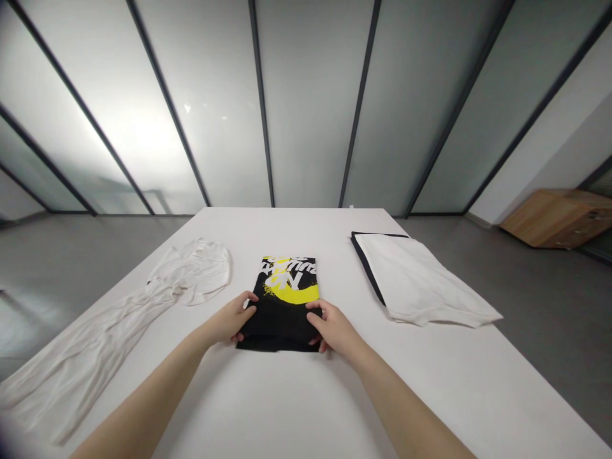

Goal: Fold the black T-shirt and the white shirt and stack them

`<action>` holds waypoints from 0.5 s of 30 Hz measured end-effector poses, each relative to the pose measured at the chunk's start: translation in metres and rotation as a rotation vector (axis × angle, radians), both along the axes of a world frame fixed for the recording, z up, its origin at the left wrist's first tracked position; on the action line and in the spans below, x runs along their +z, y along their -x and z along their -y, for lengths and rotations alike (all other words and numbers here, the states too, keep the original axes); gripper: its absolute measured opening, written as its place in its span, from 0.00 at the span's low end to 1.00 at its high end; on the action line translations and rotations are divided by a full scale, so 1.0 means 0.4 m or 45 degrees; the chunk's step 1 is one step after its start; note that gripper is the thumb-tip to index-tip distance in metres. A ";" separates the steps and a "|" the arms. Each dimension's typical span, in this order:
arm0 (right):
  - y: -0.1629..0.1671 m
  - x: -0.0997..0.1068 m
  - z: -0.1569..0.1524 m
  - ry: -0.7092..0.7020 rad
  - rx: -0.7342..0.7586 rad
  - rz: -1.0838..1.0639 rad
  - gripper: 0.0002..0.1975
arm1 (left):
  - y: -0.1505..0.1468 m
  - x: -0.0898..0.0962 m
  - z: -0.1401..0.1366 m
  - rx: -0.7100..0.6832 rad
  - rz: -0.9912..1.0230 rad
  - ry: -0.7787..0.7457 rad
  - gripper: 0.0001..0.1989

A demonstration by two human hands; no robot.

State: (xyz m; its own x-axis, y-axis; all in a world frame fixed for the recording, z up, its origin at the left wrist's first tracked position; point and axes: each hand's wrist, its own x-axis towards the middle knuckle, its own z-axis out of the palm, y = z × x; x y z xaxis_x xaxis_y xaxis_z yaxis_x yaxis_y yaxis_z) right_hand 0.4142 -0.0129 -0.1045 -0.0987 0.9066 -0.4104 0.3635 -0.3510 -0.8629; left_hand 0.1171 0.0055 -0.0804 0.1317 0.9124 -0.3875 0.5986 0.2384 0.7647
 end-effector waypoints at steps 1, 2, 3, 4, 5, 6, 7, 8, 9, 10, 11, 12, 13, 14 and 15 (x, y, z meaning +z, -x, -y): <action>-0.005 0.001 0.001 -0.042 0.040 0.070 0.18 | 0.011 0.011 0.002 -0.073 -0.027 0.015 0.19; -0.012 0.003 0.003 -0.127 0.097 0.173 0.18 | 0.024 0.021 0.003 -0.166 -0.061 0.016 0.20; -0.019 0.005 0.004 -0.244 0.161 0.302 0.17 | 0.036 0.032 0.003 -0.265 -0.103 -0.014 0.19; -0.026 0.008 0.004 -0.379 0.220 0.440 0.14 | 0.047 0.041 0.002 -0.353 -0.158 -0.081 0.18; -0.031 0.010 0.004 -0.513 0.260 0.574 0.10 | 0.055 0.049 0.000 -0.409 -0.235 -0.180 0.15; -0.033 0.011 0.003 -0.633 0.270 0.695 0.08 | 0.059 0.055 -0.002 -0.430 -0.333 -0.298 0.11; -0.033 0.011 0.001 -0.737 0.253 0.791 0.11 | 0.058 0.058 -0.005 -0.416 -0.439 -0.423 0.10; -0.030 0.009 0.000 -0.837 0.223 0.853 0.15 | 0.051 0.059 -0.007 -0.384 -0.535 -0.544 0.13; -0.024 0.006 -0.002 -0.944 0.203 0.875 0.17 | 0.041 0.057 -0.007 -0.364 -0.599 -0.660 0.16; -0.016 0.003 -0.003 -1.054 0.203 0.862 0.16 | 0.027 0.053 -0.005 -0.367 -0.624 -0.771 0.17; -0.008 -0.001 -0.004 -1.147 0.238 0.823 0.15 | 0.011 0.047 -0.001 -0.406 -0.616 -0.873 0.15; 0.000 -0.004 -0.002 -1.209 0.313 0.770 0.14 | -0.004 0.040 0.006 -0.479 -0.585 -0.954 0.12; 0.007 -0.005 0.000 -1.233 0.409 0.721 0.14 | -0.018 0.034 0.015 -0.578 -0.550 -1.001 0.09; 0.012 -0.003 0.005 -1.225 0.508 0.687 0.14 | -0.029 0.029 0.024 -0.683 -0.523 -1.013 0.10; 0.015 0.001 0.010 -1.197 0.591 0.668 0.14 | -0.035 0.025 0.033 -0.779 -0.506 -0.998 0.15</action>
